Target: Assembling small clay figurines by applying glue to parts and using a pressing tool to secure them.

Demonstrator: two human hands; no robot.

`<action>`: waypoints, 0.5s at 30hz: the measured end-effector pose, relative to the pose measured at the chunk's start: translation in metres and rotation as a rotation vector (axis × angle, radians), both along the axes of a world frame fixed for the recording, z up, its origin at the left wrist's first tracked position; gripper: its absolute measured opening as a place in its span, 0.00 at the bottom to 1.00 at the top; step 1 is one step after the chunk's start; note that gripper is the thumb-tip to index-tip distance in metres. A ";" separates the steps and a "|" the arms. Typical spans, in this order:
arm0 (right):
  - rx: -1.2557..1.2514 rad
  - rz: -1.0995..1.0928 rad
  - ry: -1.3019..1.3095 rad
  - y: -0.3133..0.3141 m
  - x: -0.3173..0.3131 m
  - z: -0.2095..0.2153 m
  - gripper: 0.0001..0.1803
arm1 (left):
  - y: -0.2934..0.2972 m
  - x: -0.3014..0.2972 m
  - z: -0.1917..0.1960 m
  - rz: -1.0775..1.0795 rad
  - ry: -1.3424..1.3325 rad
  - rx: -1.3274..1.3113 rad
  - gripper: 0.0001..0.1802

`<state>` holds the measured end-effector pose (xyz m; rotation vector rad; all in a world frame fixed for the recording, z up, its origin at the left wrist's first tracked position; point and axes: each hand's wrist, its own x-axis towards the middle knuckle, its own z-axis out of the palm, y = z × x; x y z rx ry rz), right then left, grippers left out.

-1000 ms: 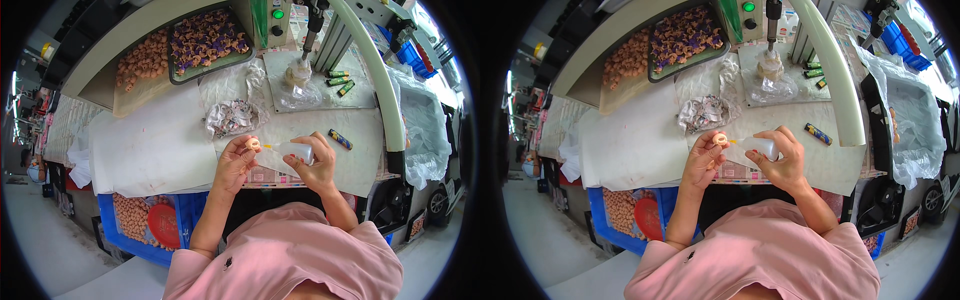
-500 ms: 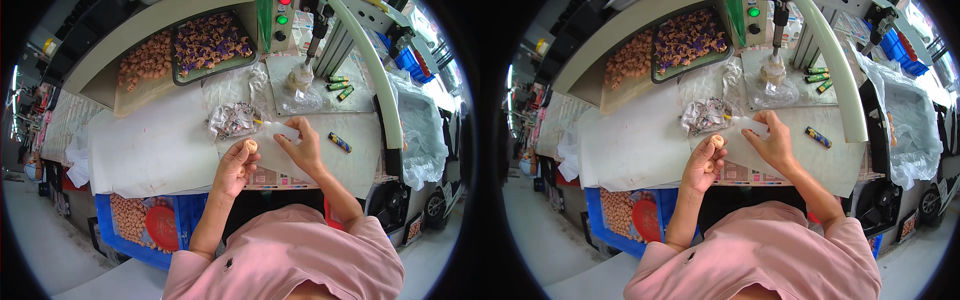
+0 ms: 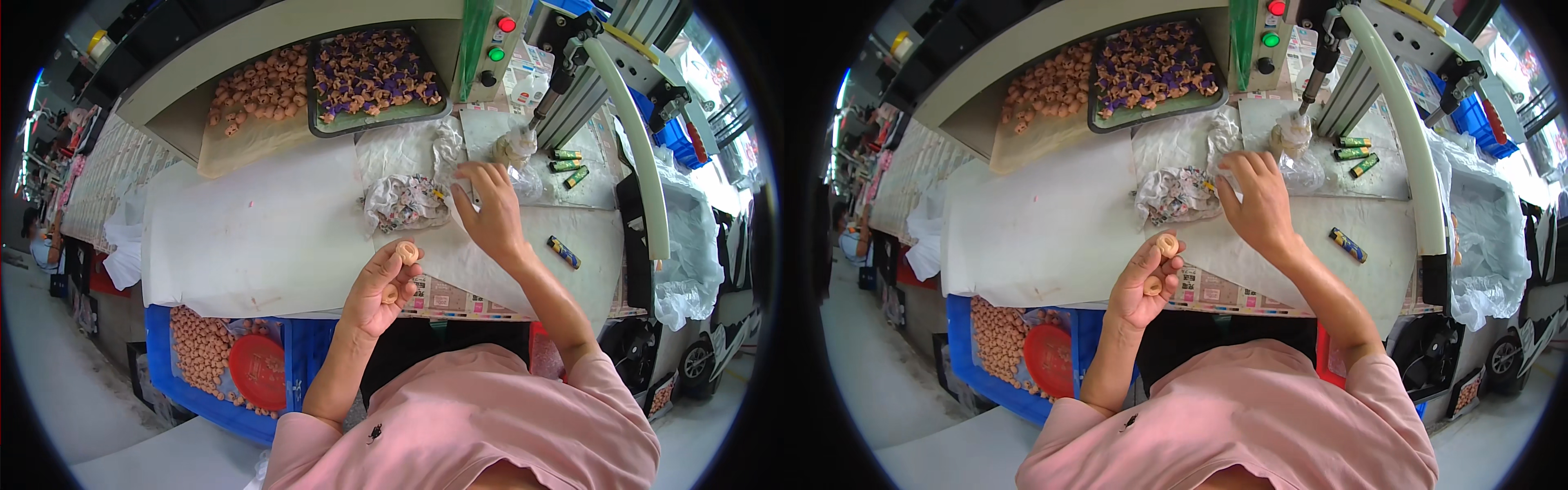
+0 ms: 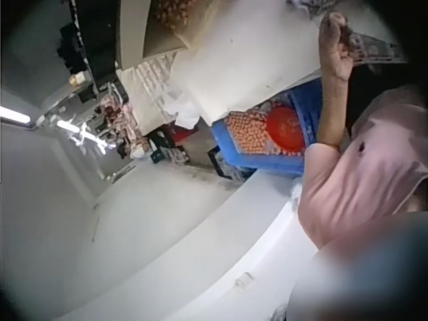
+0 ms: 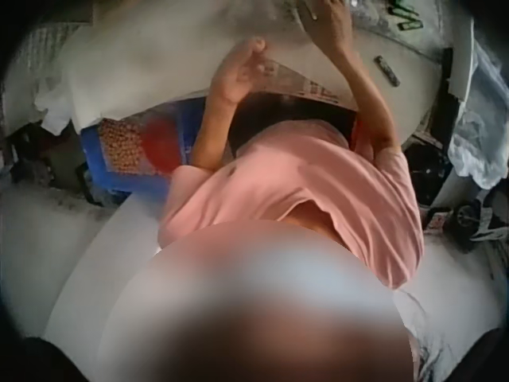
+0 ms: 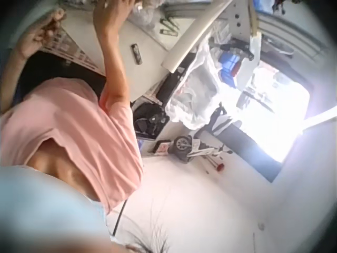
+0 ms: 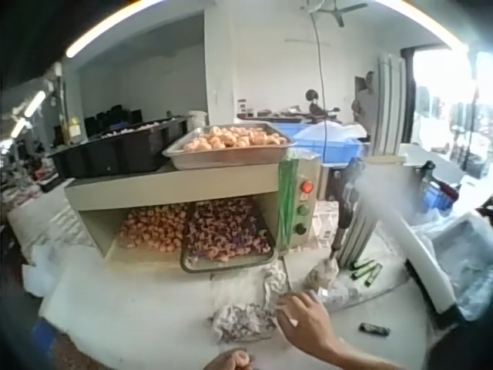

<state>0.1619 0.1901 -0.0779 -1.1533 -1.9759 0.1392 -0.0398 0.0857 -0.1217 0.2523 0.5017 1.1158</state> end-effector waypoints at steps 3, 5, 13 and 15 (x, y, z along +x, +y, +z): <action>0.015 0.034 0.032 0.039 -0.026 0.014 0.10 | -0.005 -0.005 0.007 0.002 -0.030 -0.014 0.17; 0.016 0.041 0.015 0.075 -0.046 0.015 0.08 | -0.009 -0.010 0.011 0.008 -0.036 -0.005 0.17; -0.319 0.071 -0.160 0.163 -0.124 0.023 0.14 | -0.028 -0.028 0.026 0.066 -0.097 0.001 0.18; -0.305 0.041 -0.193 0.172 -0.139 0.013 0.13 | -0.030 -0.030 0.032 0.076 -0.123 -0.015 0.18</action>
